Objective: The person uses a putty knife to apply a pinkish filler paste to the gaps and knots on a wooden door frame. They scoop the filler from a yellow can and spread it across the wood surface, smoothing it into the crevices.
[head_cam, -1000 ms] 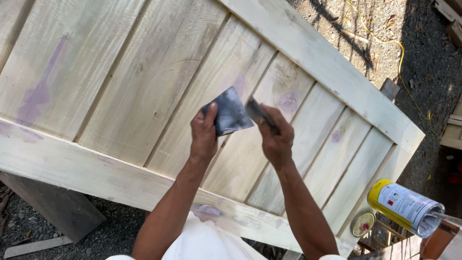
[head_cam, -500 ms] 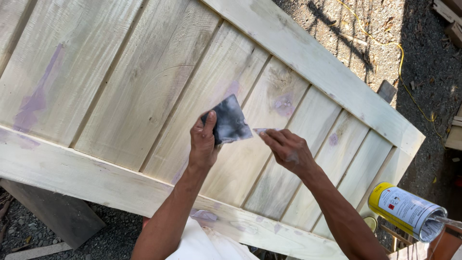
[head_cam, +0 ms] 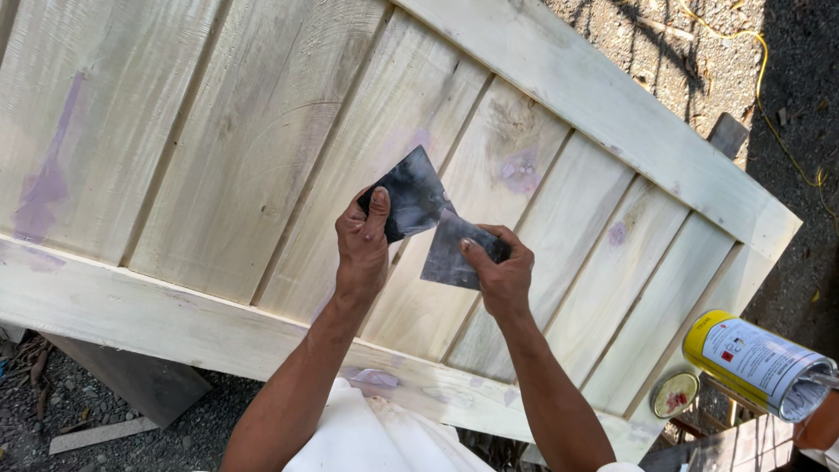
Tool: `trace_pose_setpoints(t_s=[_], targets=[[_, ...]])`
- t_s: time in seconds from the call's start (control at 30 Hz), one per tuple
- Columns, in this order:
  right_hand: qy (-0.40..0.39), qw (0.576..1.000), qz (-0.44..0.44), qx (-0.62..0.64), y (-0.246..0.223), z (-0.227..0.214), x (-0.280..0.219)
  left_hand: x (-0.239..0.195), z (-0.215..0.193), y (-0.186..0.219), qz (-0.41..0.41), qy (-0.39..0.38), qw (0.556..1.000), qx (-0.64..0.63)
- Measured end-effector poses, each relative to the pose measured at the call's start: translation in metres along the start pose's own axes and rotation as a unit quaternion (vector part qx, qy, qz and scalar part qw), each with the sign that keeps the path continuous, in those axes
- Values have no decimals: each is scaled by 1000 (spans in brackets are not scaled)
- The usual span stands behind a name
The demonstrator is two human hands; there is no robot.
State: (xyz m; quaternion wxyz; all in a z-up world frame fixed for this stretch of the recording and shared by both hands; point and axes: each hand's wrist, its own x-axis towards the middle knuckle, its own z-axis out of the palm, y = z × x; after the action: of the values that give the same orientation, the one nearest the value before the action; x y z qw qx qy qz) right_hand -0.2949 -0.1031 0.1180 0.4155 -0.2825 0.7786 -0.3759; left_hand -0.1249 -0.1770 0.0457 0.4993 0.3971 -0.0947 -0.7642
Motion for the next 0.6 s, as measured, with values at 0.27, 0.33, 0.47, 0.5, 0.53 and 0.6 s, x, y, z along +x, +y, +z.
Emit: trace_pose_setpoints(t_s=[0.27,0.33,0.47,0.5,0.53,0.6], targets=[[12,1000,-10,15,-2,1,-10,-11,2,-2,33,1,997,70],[2,1000,-4,4,-2,-2,-9,-12,2,-3,27,1,999,44],[-17,997,-20,-68,4,6,-12,-17,12,-4,4,-12,1000,28],[-22,998,-20,-61,5,6,-12,-17,14,-2,0,-17,1000,24],[-28,998,-18,-54,6,5,-14,-20,15,0,-5,-19,1000,21],[-24,999,-24,-43,8,6,-13,-21,16,2,-1,-25,1000,10]])
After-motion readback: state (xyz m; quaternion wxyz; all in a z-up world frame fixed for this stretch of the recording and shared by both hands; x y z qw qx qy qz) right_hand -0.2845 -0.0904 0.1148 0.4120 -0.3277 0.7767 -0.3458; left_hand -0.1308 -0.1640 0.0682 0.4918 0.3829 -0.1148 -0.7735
